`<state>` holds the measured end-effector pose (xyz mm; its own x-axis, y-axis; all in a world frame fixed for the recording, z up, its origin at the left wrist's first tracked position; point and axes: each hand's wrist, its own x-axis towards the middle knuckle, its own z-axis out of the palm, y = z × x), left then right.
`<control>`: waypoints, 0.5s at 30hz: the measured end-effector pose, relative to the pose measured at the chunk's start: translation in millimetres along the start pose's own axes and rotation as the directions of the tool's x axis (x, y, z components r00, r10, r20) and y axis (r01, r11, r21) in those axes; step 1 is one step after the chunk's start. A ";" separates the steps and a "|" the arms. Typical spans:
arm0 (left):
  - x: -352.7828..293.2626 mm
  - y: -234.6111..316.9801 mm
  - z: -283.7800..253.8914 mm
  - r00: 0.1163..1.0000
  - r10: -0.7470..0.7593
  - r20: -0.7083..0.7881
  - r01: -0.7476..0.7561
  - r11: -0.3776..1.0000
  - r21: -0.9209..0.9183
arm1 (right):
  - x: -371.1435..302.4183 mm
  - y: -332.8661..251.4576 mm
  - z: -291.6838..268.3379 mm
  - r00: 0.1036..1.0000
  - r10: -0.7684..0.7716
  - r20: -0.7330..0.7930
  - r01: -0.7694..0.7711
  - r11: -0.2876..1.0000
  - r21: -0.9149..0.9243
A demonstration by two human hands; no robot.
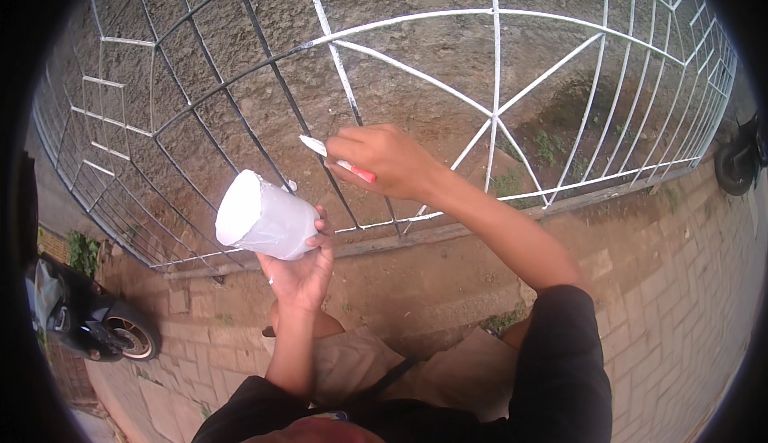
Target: The person paints a metal fence white using a paintbrush and a small container of white paint. They repeatedly dip the brush into the container and apply paint to the vertical and horizontal bars of the fence, working methodically along the structure.
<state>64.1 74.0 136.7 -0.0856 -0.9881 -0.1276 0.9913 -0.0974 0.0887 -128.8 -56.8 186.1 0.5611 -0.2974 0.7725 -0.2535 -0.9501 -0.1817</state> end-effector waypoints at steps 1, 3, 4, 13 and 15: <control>-1.2 -0.6 1.3 1.000 0.005 -0.001 -0.005 1.000 0.006 | 0.4 -1.1 0.3 0.999 0.012 -0.031 -0.013 0.999 -0.037; -2.0 -2.3 0.6 1.000 0.000 -0.006 0.000 1.000 0.016 | 3.6 -4.3 -3.4 0.995 0.031 -0.090 -0.042 0.993 -0.114; -2.3 -2.2 -0.4 1.000 -0.003 -0.009 0.003 1.000 0.022 | 6.8 0.3 -14.0 0.979 0.082 -0.185 -0.106 0.987 -0.121; -0.2 3.9 -1.9 1.000 0.011 -0.010 -0.011 1.000 -0.001 | -6.0 -1.9 -2.4 0.991 0.104 -0.079 -0.116 0.979 -0.165; -0.9 0.6 3.4 1.000 -0.016 0.006 0.016 1.000 -0.007 | -2.7 -4.4 0.0 0.983 0.165 -0.076 -0.164 0.986 0.015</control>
<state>64.5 74.4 140.1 -0.1021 -0.9871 -0.1229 0.9904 -0.1124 0.0799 -129.1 -51.9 184.9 0.4501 -0.4420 0.7759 -0.3300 -0.8897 -0.3154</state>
